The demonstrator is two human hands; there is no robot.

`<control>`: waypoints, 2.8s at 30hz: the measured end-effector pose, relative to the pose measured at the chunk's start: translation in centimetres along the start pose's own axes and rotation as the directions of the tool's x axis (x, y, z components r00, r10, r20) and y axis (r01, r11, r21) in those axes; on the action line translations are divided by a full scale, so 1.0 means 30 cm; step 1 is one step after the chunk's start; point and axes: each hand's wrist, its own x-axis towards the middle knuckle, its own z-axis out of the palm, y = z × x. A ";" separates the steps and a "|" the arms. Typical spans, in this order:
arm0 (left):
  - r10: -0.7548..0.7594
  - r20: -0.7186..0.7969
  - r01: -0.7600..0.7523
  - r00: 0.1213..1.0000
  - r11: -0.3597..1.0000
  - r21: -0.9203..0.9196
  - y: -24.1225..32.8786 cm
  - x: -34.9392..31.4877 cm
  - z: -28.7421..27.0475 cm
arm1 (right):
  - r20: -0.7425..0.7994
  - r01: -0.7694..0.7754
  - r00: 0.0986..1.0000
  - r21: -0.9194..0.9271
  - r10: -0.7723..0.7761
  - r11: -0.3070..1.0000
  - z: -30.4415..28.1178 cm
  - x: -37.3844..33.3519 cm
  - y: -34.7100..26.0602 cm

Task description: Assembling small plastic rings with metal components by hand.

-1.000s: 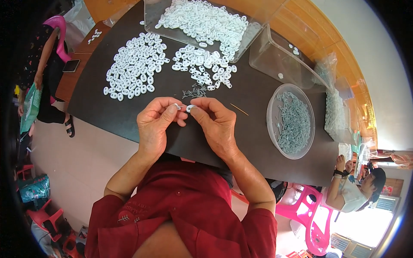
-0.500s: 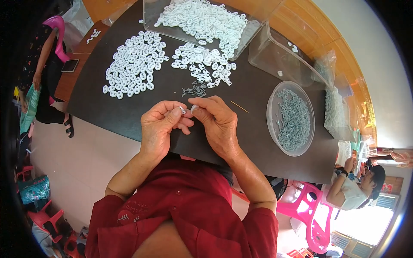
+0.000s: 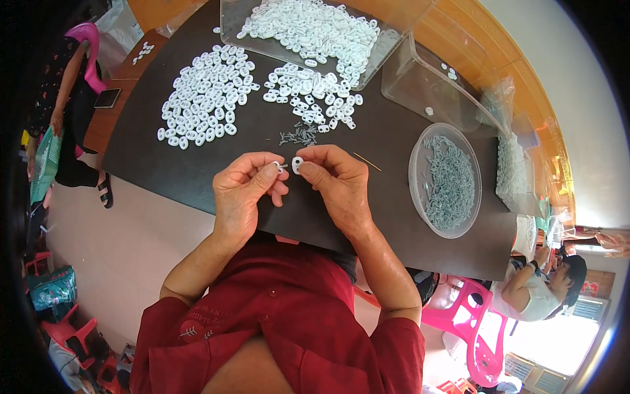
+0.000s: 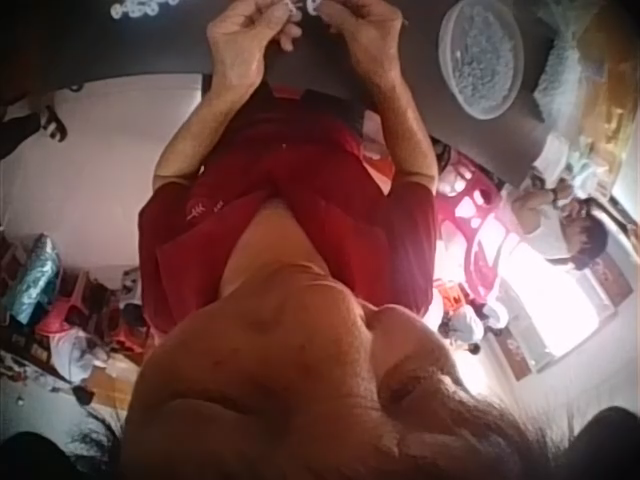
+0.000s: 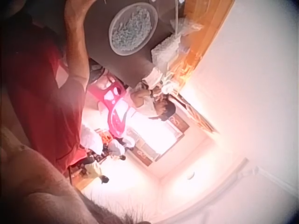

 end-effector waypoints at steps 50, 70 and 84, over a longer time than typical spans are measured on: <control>0.082 -0.009 -0.081 0.997 0.993 0.089 -0.048 -0.003 0.052 | 0.005 0.331 0.939 -0.276 -0.343 0.902 0.033 -0.023 0.007; 0.009 0.035 -0.012 0.999 0.997 0.076 -0.010 -0.014 0.038 | 0.079 0.511 0.823 -0.534 -0.562 0.673 0.021 -0.050 0.019; 0.207 0.167 -0.250 0.964 0.919 0.304 -0.011 -0.027 0.016 | 0.045 0.535 0.823 -0.397 -0.566 0.746 0.051 -0.056 0.010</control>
